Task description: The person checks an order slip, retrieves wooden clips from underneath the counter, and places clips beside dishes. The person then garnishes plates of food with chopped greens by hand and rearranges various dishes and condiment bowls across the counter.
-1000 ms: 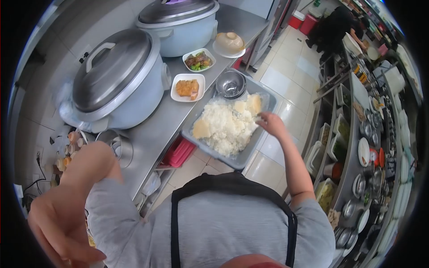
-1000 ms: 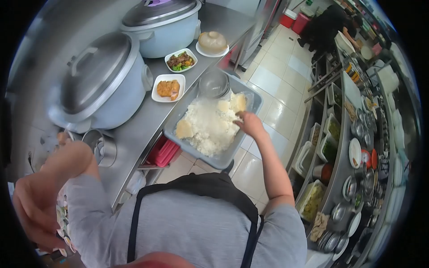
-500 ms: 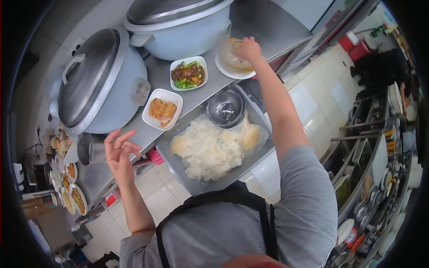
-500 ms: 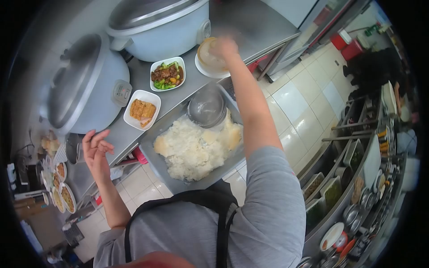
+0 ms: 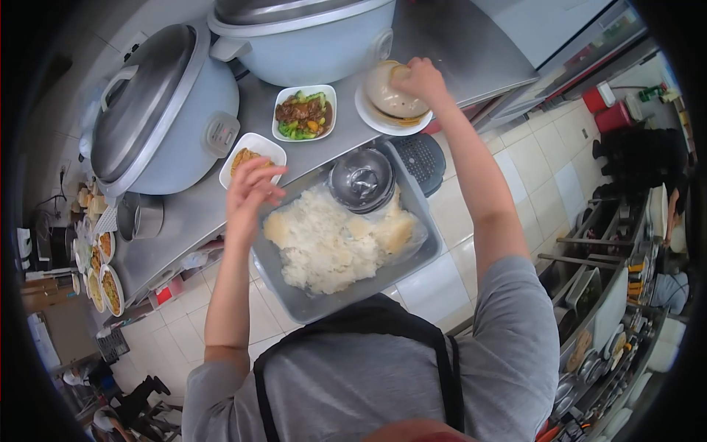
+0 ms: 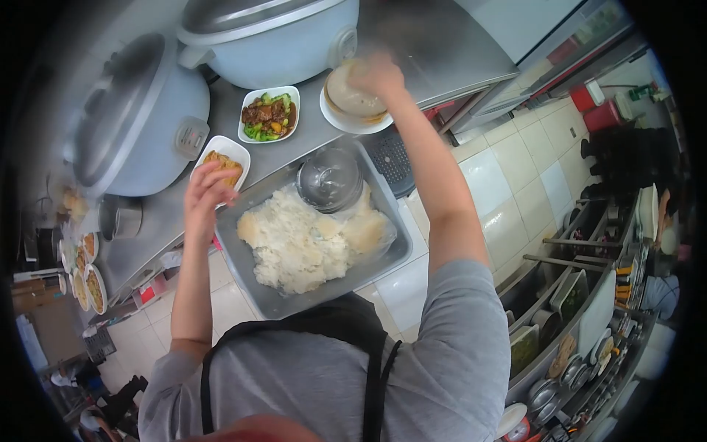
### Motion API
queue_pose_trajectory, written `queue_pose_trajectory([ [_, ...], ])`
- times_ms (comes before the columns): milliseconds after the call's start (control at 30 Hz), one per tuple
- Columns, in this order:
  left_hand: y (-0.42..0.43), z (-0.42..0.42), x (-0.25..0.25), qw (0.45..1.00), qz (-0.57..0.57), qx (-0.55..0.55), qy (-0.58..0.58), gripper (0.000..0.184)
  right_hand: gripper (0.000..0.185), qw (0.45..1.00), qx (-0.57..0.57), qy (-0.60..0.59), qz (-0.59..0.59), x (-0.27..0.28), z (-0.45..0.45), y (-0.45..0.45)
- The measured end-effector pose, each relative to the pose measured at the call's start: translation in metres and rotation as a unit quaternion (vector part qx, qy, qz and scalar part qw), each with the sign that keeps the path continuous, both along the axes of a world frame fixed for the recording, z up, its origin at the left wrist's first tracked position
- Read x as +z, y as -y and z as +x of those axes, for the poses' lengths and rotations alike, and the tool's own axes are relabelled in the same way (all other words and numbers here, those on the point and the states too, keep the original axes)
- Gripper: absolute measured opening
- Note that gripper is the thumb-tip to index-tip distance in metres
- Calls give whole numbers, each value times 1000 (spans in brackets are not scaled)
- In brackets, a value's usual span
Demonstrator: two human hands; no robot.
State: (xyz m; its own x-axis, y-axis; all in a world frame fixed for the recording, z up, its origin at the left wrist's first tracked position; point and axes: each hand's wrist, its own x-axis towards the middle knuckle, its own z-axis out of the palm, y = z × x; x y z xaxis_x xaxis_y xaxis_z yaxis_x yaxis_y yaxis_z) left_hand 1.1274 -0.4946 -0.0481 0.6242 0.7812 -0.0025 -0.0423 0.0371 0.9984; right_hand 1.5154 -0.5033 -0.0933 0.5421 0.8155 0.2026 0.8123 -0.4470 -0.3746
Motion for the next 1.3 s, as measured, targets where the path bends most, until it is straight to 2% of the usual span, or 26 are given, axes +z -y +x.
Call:
queue_pose_trajectory([
  [67, -4, 27, -17, 999, -11, -40, -15, 36, 62, 999, -5, 36, -2, -12, -9, -2],
  [200, -10, 87, -60, 995, -42, -78, -35, 30, 64, 999, 5, 32, -10, -15, -10, -4],
  [300, -24, 140, -113, 988, -92, -69, -99, 40, 63, 997, 47, 26, -59, 0, -4, 1],
  [367, -35, 177, -134, 986, -118, -24, -114, 49, 58, 996, 72, -57, -14, -21, 41, -6],
  [433, -46, 208, -136, 981, -163, 15, -108, 50, 51, 997, -38, -72, 11, -28, 62, 0],
  [500, -58, 230, -134, 978, -184, 30, -94, 49, 54, 950, -82, -297, -58, -66, 87, 2],
  [567, -68, 243, -142, 982, -174, -48, 53, 42, 51, 832, -91, -548, 1, -82, 75, 20],
  [633, -69, 253, -147, 964, -228, -69, 123, 35, 47, 815, -18, -578, 47, -92, 73, 32],
  [667, -78, 264, -170, 974, -186, -40, 123, 28, 43, 808, -23, -584, 77, -95, 68, 37],
  [700, -78, 260, -175, 972, -182, -61, 136, 27, 39, 794, -84, -597, 79, -47, 25, 49],
  [733, -65, 246, -148, 974, -199, -33, 102, 28, 39, 718, 89, -676, 140, -87, 50, 49],
  [767, -55, 240, -144, 957, -241, -42, 154, 29, 38, 687, 47, -714, 129, -80, 39, 57],
  [800, -53, 244, -165, 953, -224, -76, 190, 30, 40, 665, 85, -728, 146, -87, 35, 62],
  [833, -29, 210, -116, 966, -208, -41, 148, 32, 41, 683, 77, -708, 159, -89, 29, 72],
  [867, -22, 207, -117, 966, -236, -8, 100, 32, 46, 718, 64, -682, 126, -84, 22, 87],
  [900, -16, 198, -122, 979, -191, -21, 73, 33, 51, 759, -7, -643, 101, -69, 6, 103],
  [933, -5, 176, -95, 971, -230, -18, 56, 36, 56, 787, -55, -611, 74, -58, -7, 117],
  [1000, 2, 148, -85, 973, -223, -20, 63, 39, 56, 787, -78, -601, 116, -42, -39, 138],
  [1167, 15, 36, -64, 990, -139, 26, 30, 40, 51, 781, 2, -608, 144, 5, -160, 143],
  [1233, 17, -40, -40, 987, -145, 22, 59, 40, 47, 773, 53, -617, 137, 19, -219, 128],
  [1300, 13, -114, -36, 975, -177, 31, 135, 42, 45, 768, 102, -622, 115, 16, -277, 105],
])
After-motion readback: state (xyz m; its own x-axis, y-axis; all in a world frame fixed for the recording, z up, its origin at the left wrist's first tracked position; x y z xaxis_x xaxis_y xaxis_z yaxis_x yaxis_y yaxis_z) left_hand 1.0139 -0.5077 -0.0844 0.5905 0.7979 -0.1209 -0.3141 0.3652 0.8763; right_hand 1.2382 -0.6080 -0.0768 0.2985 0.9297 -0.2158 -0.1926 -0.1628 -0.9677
